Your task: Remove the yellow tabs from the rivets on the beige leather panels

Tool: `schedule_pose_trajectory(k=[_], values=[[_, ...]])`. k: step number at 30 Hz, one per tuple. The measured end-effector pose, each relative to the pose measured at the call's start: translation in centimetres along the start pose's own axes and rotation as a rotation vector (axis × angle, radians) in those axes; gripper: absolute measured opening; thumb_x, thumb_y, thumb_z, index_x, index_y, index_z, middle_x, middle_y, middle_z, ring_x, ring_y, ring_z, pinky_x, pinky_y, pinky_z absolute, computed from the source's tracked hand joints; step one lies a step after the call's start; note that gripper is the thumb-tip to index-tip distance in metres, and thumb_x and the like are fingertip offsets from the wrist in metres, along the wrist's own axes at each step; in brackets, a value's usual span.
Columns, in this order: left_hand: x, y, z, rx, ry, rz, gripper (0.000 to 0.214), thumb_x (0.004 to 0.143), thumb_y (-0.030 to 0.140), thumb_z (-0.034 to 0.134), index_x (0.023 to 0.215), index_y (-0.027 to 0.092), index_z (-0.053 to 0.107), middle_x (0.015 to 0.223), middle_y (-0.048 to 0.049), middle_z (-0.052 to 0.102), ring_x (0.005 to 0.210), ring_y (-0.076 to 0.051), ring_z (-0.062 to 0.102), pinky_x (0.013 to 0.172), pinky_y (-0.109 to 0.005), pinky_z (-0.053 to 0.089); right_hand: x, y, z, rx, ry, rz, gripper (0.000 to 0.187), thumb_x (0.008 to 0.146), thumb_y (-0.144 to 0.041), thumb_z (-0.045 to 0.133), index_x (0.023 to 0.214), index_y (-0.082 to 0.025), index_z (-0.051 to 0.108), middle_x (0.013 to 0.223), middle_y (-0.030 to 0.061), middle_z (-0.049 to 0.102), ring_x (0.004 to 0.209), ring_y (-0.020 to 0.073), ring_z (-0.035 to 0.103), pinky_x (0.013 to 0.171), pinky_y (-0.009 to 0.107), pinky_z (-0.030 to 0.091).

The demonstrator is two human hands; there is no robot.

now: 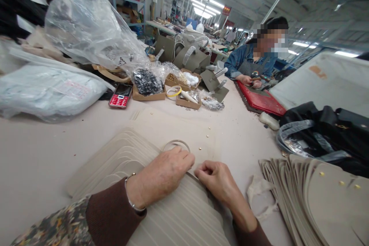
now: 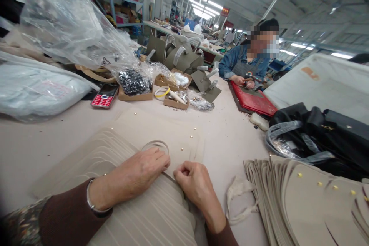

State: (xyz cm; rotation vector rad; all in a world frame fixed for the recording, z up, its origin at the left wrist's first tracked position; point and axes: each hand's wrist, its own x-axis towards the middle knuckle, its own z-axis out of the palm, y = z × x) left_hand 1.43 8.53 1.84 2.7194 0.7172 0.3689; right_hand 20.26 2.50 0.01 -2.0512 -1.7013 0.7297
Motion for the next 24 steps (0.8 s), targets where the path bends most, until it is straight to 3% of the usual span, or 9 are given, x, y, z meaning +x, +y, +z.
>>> schedule_pose_trajectory(k=[2, 4, 9, 13, 16, 18, 24], values=[[0.0, -0.1, 0.0, -0.001, 0.020, 0.001, 0.011, 0.093, 0.009, 0.046, 0.086, 0.018, 0.050, 0.085, -0.0020, 0.056, 0.078, -0.019, 0.048, 0.067, -0.031, 0.039, 0.1, 0.1, -0.2, 0.031, -0.082, 0.041, 0.017, 0.072, -0.021, 0.057, 0.057, -0.018, 0.064, 0.049, -0.0035, 0.057, 0.047, 0.0105, 0.051, 0.044, 0.019, 0.029], [0.1, -0.2, 0.1, -0.008, 0.039, 0.002, 0.012, 0.092, 0.009, 0.047, 0.085, 0.018, 0.050, 0.083, -0.0009, 0.056, 0.077, -0.019, 0.048, 0.065, -0.030, 0.038, 0.1, 0.2, -0.2, 0.039, -0.084, 0.048, 0.015, 0.071, -0.019, 0.058, 0.058, -0.018, 0.064, 0.051, -0.0034, 0.058, 0.047, 0.0103, 0.051, 0.045, 0.019, 0.030], [0.3, -0.4, 0.6, -0.083, 0.099, 0.009, 0.012, 0.095, 0.012, 0.045, 0.088, 0.018, 0.053, 0.081, -0.0005, 0.058, 0.075, -0.017, 0.054, 0.067, -0.029, 0.043, 0.1, 0.4, -0.2, 0.203, 0.113, -0.007, 0.013, 0.077, -0.027, 0.062, 0.070, -0.017, 0.067, 0.054, -0.0025, 0.061, 0.048, 0.0111, 0.052, 0.047, 0.020, 0.036], [0.1, -0.5, 1.3, -0.199, 0.193, 0.066, 0.021, 0.098, 0.016, 0.041, 0.116, 0.018, 0.050, 0.093, -0.0032, 0.065, 0.085, -0.017, 0.062, 0.077, -0.029, 0.049, -0.6, 0.0, -0.8, 0.409, 0.224, -0.251, 0.018, 0.086, -0.029, 0.058, 0.091, -0.016, 0.070, 0.078, 0.0039, 0.070, 0.067, 0.0151, 0.063, 0.062, 0.024, 0.048], [-0.1, -0.4, 1.6, -0.224, 0.218, 0.078, 0.044, 0.096, 0.014, 0.044, 0.138, 0.018, 0.031, 0.109, -0.0077, 0.066, 0.097, -0.018, 0.064, 0.083, -0.031, 0.052, -0.9, -0.6, -0.9, 0.368, 0.220, -0.448, 0.017, 0.087, -0.018, 0.057, 0.099, -0.018, 0.068, 0.091, 0.0061, 0.071, 0.080, 0.0164, 0.065, 0.072, 0.026, 0.050], [-0.1, -0.3, 1.7, -0.222, 0.228, 0.059, 0.051, 0.094, 0.013, 0.047, 0.140, 0.017, 0.026, 0.113, -0.0097, 0.065, 0.099, -0.020, 0.064, 0.083, -0.032, 0.053, -0.9, -0.9, -0.6, 0.315, 0.245, -0.527, 0.016, 0.087, -0.014, 0.056, 0.099, -0.018, 0.067, 0.089, 0.0059, 0.070, 0.078, 0.0156, 0.064, 0.071, 0.026, 0.050], [-0.1, 0.2, 1.5, -0.218, 0.150, 0.007, 0.041, 0.093, 0.011, 0.049, 0.131, 0.018, 0.034, 0.099, -0.0059, 0.067, 0.087, -0.020, 0.066, 0.072, -0.030, 0.053, -0.8, -0.9, 0.3, 0.128, 0.342, -0.646, 0.014, 0.085, -0.009, 0.053, 0.084, -0.017, 0.064, 0.073, 0.0041, 0.067, 0.067, 0.0141, 0.062, 0.064, 0.024, 0.048]])
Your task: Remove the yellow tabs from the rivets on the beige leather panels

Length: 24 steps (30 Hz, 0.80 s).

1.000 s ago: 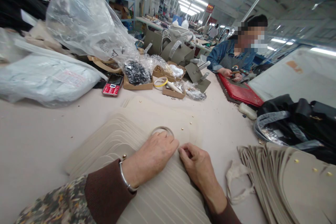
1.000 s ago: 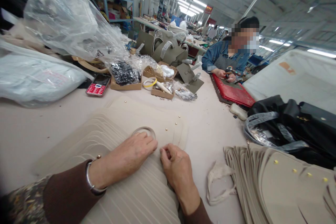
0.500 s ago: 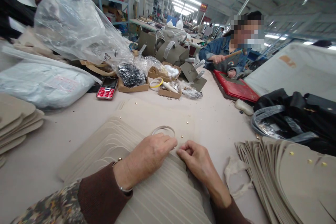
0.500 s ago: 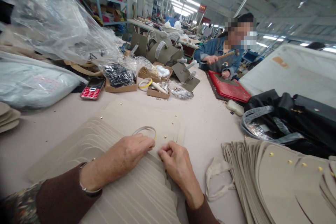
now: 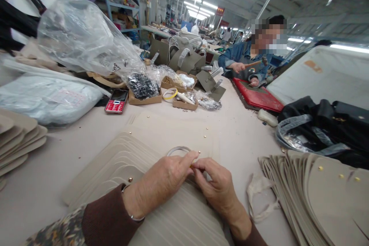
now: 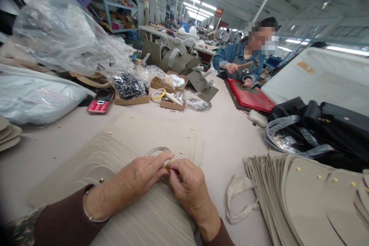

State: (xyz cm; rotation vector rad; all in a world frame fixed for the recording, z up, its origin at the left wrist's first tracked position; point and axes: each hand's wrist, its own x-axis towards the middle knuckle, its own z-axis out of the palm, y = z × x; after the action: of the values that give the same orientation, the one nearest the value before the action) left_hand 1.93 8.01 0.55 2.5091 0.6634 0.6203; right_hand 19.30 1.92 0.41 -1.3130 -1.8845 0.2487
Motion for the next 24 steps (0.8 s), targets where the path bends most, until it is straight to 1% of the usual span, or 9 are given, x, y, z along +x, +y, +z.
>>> schedule_pose_trajectory(k=[2, 5, 8, 10, 14, 16, 18, 20, 24], values=[[0.1, 0.0, -0.1, -0.015, -0.019, -0.003, 0.031, 0.093, 0.012, 0.047, 0.123, 0.019, 0.041, 0.093, -0.0035, 0.066, 0.082, -0.019, 0.065, 0.069, -0.029, 0.051, -0.1, 0.0, 0.1, -0.072, 0.045, -0.021, 0.015, 0.082, -0.008, 0.052, 0.078, -0.017, 0.063, 0.067, 0.0025, 0.065, 0.059, 0.0130, 0.060, 0.058, 0.023, 0.046], [0.3, -0.1, -0.1, -0.040, -0.020, -0.010, 0.009, 0.096, 0.014, 0.044, 0.100, 0.019, 0.050, 0.082, -0.0001, 0.061, 0.074, -0.016, 0.060, 0.065, -0.026, 0.045, -0.2, -0.1, 0.3, -0.150, 0.109, -0.019, 0.016, 0.079, -0.007, 0.051, 0.072, -0.018, 0.061, 0.061, 0.0006, 0.063, 0.053, 0.0115, 0.057, 0.054, 0.021, 0.044], [0.5, -0.2, -0.2, -0.026, 0.016, -0.010, 0.013, 0.095, 0.013, 0.043, 0.087, 0.019, 0.050, 0.076, 0.0011, 0.056, 0.069, -0.015, 0.056, 0.062, -0.026, 0.041, -0.3, -0.5, 0.4, -0.135, 0.123, 0.042, 0.015, 0.077, -0.009, 0.053, 0.072, -0.018, 0.063, 0.060, 0.0005, 0.063, 0.053, 0.0116, 0.058, 0.055, 0.021, 0.045], [0.5, -0.1, -0.3, 0.011, 0.056, 0.013, 0.016, 0.094, 0.011, 0.042, 0.083, 0.018, 0.050, 0.073, 0.0012, 0.054, 0.065, -0.014, 0.053, 0.059, -0.026, 0.039, -0.2, -0.8, 0.5, -0.018, 0.113, 0.210, 0.012, 0.078, -0.014, 0.055, 0.071, -0.017, 0.065, 0.059, 0.0006, 0.063, 0.050, 0.0115, 0.057, 0.052, 0.022, 0.045], [0.3, 0.5, -0.2, 0.087, 0.163, 0.104, 0.020, 0.094, 0.010, 0.036, 0.080, 0.018, 0.049, 0.070, 0.0005, 0.051, 0.062, -0.015, 0.048, 0.056, -0.027, 0.036, 0.5, -0.7, 0.7, 0.404, 0.114, 0.691, 0.018, 0.078, -0.030, 0.061, 0.067, -0.016, 0.062, 0.049, -0.0021, 0.059, 0.041, 0.0102, 0.053, 0.042, 0.020, 0.044], [0.3, 0.7, 0.1, 0.112, 0.178, 0.136, 0.020, 0.094, 0.010, 0.036, 0.083, 0.018, 0.049, 0.071, 0.0003, 0.051, 0.063, -0.015, 0.048, 0.056, -0.027, 0.037, 0.9, 0.3, 0.5, 0.537, 0.162, 0.825, 0.023, 0.072, -0.037, 0.067, 0.065, -0.016, 0.061, 0.046, -0.0035, 0.057, 0.039, 0.0095, 0.052, 0.041, 0.020, 0.045], [0.3, 0.7, 0.4, 0.178, 0.142, 0.104, 0.018, 0.095, 0.011, 0.038, 0.083, 0.018, 0.050, 0.072, 0.0001, 0.052, 0.064, -0.016, 0.049, 0.058, -0.027, 0.039, 1.3, 1.6, 0.1, 0.587, 0.181, 0.912, 0.029, 0.066, -0.041, 0.073, 0.066, -0.015, 0.062, 0.047, -0.0035, 0.058, 0.038, 0.0090, 0.053, 0.040, 0.020, 0.046], [0.4, 0.5, 0.6, 0.281, 0.052, 0.014, 0.016, 0.094, 0.011, 0.043, 0.082, 0.019, 0.050, 0.074, -0.0008, 0.055, 0.067, -0.018, 0.051, 0.060, -0.029, 0.042, 1.6, 2.9, -0.3, 0.591, 0.155, 0.957, 0.034, 0.061, -0.044, 0.077, 0.069, -0.013, 0.064, 0.050, -0.0024, 0.060, 0.039, 0.0091, 0.055, 0.042, 0.019, 0.047], [0.9, 0.3, 0.4, 0.396, -0.170, -0.129, 0.011, 0.091, 0.009, 0.048, 0.086, 0.018, 0.053, 0.083, -0.0034, 0.060, 0.077, -0.023, 0.055, 0.068, -0.035, 0.047, 1.9, 4.3, -0.2, 0.514, 0.093, 0.925, 0.036, 0.064, -0.047, 0.075, 0.069, -0.013, 0.065, 0.051, -0.0016, 0.061, 0.042, 0.0097, 0.057, 0.045, 0.020, 0.050]])
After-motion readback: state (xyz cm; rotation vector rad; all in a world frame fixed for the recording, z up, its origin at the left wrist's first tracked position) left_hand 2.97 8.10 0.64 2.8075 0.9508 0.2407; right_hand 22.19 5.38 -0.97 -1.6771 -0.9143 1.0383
